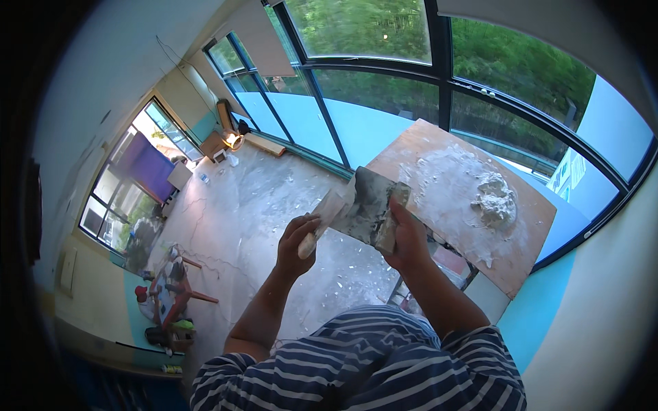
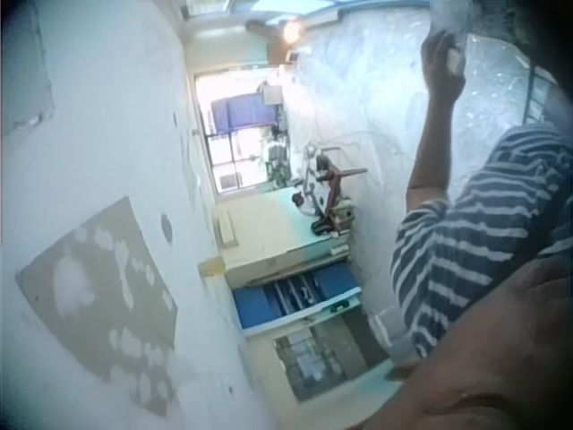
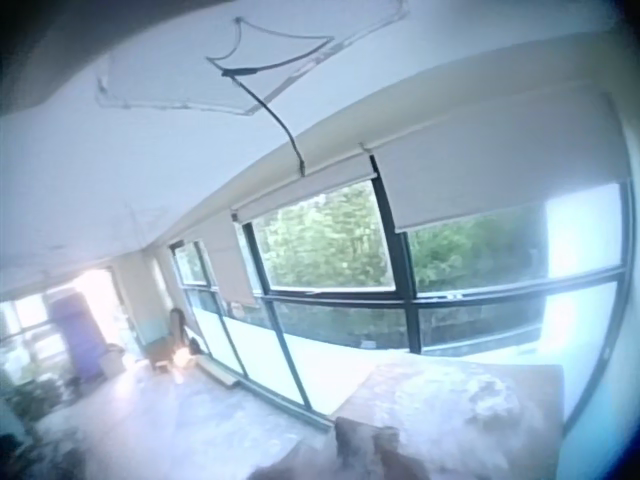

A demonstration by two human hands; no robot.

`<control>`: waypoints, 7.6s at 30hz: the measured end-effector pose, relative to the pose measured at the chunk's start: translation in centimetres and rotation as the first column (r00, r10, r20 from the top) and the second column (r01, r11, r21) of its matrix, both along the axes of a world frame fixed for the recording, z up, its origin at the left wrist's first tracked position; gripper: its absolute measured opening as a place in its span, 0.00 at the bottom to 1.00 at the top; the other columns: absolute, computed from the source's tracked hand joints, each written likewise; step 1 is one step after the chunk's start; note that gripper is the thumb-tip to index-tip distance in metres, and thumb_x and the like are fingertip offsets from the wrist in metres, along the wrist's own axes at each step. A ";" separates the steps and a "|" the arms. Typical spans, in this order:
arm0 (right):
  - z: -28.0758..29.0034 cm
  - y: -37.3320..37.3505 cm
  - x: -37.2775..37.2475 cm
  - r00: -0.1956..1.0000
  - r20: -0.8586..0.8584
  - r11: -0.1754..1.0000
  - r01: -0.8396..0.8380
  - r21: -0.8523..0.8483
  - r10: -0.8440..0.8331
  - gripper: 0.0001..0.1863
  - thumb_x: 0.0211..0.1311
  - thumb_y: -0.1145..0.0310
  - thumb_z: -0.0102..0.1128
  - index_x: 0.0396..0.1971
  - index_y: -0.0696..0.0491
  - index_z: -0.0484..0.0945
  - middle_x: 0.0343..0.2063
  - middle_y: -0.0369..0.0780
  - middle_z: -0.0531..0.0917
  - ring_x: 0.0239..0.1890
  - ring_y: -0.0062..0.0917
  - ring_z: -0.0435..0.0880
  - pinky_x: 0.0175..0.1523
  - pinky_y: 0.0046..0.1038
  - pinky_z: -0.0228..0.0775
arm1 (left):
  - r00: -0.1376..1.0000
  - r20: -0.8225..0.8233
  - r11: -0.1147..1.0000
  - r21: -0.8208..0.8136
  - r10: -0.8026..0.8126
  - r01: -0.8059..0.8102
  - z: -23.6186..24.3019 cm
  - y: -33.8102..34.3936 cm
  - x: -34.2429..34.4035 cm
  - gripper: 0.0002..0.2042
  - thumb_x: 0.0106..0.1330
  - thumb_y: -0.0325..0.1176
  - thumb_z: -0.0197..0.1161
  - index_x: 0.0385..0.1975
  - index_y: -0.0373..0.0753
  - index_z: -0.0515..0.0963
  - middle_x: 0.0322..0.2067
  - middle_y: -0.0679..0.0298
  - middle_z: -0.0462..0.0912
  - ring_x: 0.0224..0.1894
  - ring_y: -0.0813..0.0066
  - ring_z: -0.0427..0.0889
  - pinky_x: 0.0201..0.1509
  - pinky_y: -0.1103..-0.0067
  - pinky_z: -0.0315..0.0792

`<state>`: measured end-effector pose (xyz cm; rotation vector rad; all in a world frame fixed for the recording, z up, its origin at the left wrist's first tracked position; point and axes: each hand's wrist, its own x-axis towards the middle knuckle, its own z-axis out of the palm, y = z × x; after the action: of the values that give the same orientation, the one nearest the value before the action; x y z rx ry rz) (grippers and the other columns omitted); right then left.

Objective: The person scoops plaster onto putty knives and applies the plaster to the ceiling using the putty knives.

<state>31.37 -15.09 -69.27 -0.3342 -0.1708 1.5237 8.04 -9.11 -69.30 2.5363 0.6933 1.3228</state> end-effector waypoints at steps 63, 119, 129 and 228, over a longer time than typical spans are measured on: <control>3.2 5.8 -3.6 0.065 0.921 0.922 -0.005 0.386 -0.385 0.24 0.59 0.59 0.61 0.49 0.59 0.69 0.36 0.52 0.81 0.40 0.44 0.81 0.44 0.40 0.72 | 0.843 0.344 0.370 0.783 0.414 -0.501 22.4 2.9 -4.8 0.16 0.49 0.32 0.70 0.39 0.40 0.79 0.39 0.59 0.80 0.43 0.60 0.78 0.44 0.65 0.71; -27.0 14.1 18.0 0.084 0.995 0.905 0.419 -0.076 0.045 0.26 0.67 0.57 0.53 0.54 0.63 0.68 0.46 0.47 0.79 0.47 0.44 0.76 0.56 0.39 0.67 | 0.506 0.819 0.237 0.452 0.272 -0.860 66.5 -3.2 -1.9 0.29 0.50 0.46 0.74 0.42 0.27 0.72 0.34 0.48 0.82 0.37 0.56 0.83 0.45 0.70 0.74; -25.1 12.8 17.1 0.214 0.977 0.896 0.429 -0.113 0.021 0.26 0.67 0.54 0.54 0.51 0.63 0.71 0.40 0.46 0.80 0.42 0.40 0.77 0.50 0.38 0.68 | 0.440 0.881 -0.043 0.453 0.174 -0.890 63.9 -6.4 -6.3 0.26 0.57 0.40 0.68 0.45 0.25 0.67 0.41 0.42 0.77 0.45 0.50 0.79 0.50 0.66 0.72; -1.2 8.3 -4.6 0.813 0.128 0.822 -0.570 -0.022 0.567 0.19 0.70 0.65 0.46 0.53 0.63 0.68 0.43 0.46 0.81 0.41 0.33 0.85 0.48 0.36 0.80 | 0.788 -0.351 0.405 -0.710 0.505 -0.576 4.6 0.3 -10.1 0.31 0.58 0.49 0.65 0.53 0.28 0.70 0.42 0.49 0.81 0.42 0.64 0.82 0.47 0.73 0.74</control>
<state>26.80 -6.83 -70.44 -0.3890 -0.4172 2.0974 -2.06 -8.81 -64.65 1.6318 1.7829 0.7111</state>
